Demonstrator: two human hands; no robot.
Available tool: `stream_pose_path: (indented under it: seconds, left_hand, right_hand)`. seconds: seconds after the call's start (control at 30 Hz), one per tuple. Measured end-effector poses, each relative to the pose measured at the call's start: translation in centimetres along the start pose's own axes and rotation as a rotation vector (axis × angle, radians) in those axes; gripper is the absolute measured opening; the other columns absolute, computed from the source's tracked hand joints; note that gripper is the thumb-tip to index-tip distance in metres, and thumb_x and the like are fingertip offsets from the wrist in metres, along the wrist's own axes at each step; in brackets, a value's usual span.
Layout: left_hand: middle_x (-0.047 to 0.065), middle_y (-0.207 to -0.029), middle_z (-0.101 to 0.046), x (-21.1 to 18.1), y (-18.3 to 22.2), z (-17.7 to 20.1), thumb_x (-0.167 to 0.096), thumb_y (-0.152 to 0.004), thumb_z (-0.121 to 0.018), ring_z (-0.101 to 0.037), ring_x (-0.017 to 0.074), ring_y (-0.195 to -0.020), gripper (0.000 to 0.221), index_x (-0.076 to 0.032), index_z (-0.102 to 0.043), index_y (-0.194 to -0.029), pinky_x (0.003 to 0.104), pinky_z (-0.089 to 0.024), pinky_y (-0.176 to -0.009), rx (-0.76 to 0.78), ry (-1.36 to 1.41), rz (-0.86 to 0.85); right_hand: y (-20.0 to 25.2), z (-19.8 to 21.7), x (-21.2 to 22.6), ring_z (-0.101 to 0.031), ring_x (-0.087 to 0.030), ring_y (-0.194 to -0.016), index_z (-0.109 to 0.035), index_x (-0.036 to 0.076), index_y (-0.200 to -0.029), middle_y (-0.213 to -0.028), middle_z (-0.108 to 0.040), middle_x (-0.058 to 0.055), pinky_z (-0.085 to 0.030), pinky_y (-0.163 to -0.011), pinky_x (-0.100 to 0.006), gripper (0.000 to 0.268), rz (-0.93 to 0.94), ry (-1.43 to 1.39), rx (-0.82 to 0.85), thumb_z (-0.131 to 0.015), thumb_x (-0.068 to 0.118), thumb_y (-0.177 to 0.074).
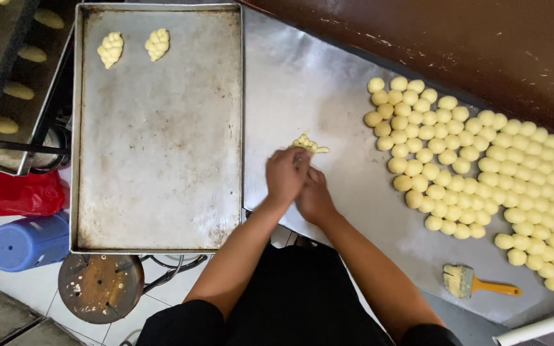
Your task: Rolling small dough balls into long strands and braiding them into decorative bread loaves on a metal work surface.
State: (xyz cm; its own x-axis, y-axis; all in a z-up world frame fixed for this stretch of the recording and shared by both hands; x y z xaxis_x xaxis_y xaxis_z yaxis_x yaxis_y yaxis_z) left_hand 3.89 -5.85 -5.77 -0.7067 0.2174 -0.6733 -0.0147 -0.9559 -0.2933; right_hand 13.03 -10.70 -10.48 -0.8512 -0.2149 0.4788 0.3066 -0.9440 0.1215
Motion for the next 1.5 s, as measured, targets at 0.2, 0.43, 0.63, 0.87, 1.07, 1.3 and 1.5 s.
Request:
stream_pose_path:
  seconds: [0.2,0.43,0.63,0.87,1.07,1.3,1.5]
  left_hand:
    - [0.008,-0.114,-0.051,-2.3,4.2,-1.5,-0.028,-0.084,-0.061,-0.048,0.0314,-0.108,0.045,-0.008,-0.058,-0.124,0.044,-0.043,-0.083,0.247,-0.148,-0.122]
    - [0.005,-0.103,-0.053,1.7,3.1,-0.7,-0.033,-0.084,-0.059,-0.049,0.0291,-0.105,0.034,-0.017,-0.058,-0.115,0.046,-0.04,-0.084,0.193,-0.271,0.0]
    - [0.0,-0.091,-0.056,3.8,1.8,0.0,-0.025,-0.088,-0.061,-0.052,0.0234,-0.1,0.009,-0.017,-0.063,-0.093,0.038,-0.042,-0.077,0.037,-0.298,0.02]
    - [0.0,-0.089,-0.061,1.8,3.1,-1.9,-0.024,-0.09,-0.057,-0.057,0.0249,-0.095,0.014,-0.017,-0.068,-0.095,0.038,-0.047,-0.075,0.127,0.061,0.058]
    - [0.0,-0.093,-0.049,-0.2,6.0,-0.7,-0.016,-0.078,-0.055,-0.047,0.0253,-0.1,0.039,-0.017,-0.065,-0.116,0.039,-0.043,-0.079,0.245,-0.219,-0.135]
    - [0.003,-0.095,-0.044,-1.0,6.6,-2.1,-0.014,-0.076,-0.056,-0.044,0.0286,-0.104,0.049,-0.012,-0.059,-0.125,0.041,-0.038,-0.083,0.264,-0.239,-0.112]
    - [0.005,-0.083,-0.057,1.4,6.4,-2.2,-0.017,-0.072,-0.058,-0.054,0.0281,-0.092,0.026,-0.015,-0.072,-0.094,0.039,-0.044,-0.073,0.074,-0.153,-0.187]
  right_hand:
    - [1.7,3.4,-6.3,-0.057,-0.028,-0.088,-0.067,0.014,-0.097,-0.091,-0.063,-0.005,-0.044,-0.074,-0.039,0.016,-0.214,0.03,-0.539,-0.062,0.016,-0.082]
    - [-1.3,5.8,-6.2,-0.06,-0.02,-0.081,-0.069,0.02,-0.092,-0.081,-0.06,0.003,-0.044,-0.071,-0.034,0.007,-0.119,0.037,-0.549,-0.07,0.023,-0.086]
    - [-0.5,4.8,-3.4,-0.059,-0.018,-0.072,-0.065,0.019,-0.083,-0.072,-0.058,0.005,-0.043,-0.067,-0.034,0.011,-0.078,-0.013,-0.622,-0.074,0.026,-0.083]
    - [1.1,2.7,1.8,-0.057,-0.03,-0.095,-0.067,0.006,-0.093,-0.094,-0.06,-0.01,-0.042,-0.079,-0.043,0.014,0.084,0.089,-0.54,-0.066,0.011,-0.08]
    - [2.5,5.7,-2.1,-0.061,-0.034,-0.08,-0.065,0.005,-0.105,-0.083,-0.062,-0.013,-0.047,-0.069,-0.044,0.023,-0.075,0.023,-0.511,-0.063,0.017,-0.085]
    - [-0.7,4.2,-4.8,-0.057,-0.018,-0.084,-0.065,0.018,-0.089,-0.081,-0.057,0.004,-0.04,-0.078,-0.035,0.002,0.043,0.007,-0.428,-0.063,0.018,-0.088]
    - [1.7,4.0,-2.8,-0.051,-0.02,-0.1,-0.062,0.022,-0.103,-0.102,-0.052,0.002,-0.038,-0.087,-0.039,0.019,0.166,0.165,-0.271,-0.05,0.018,-0.089]
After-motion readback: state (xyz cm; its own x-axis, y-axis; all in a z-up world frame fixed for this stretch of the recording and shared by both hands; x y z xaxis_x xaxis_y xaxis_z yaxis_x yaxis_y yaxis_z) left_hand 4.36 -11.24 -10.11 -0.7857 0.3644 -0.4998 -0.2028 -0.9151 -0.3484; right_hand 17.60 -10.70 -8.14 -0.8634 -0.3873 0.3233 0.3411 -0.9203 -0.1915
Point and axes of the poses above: each hand's wrist, its own y-axis away from the middle knuckle, its own z-axis out of the back of the hand, x = y × z, the point moved 3 cm from there along -y, towards the middle knuckle
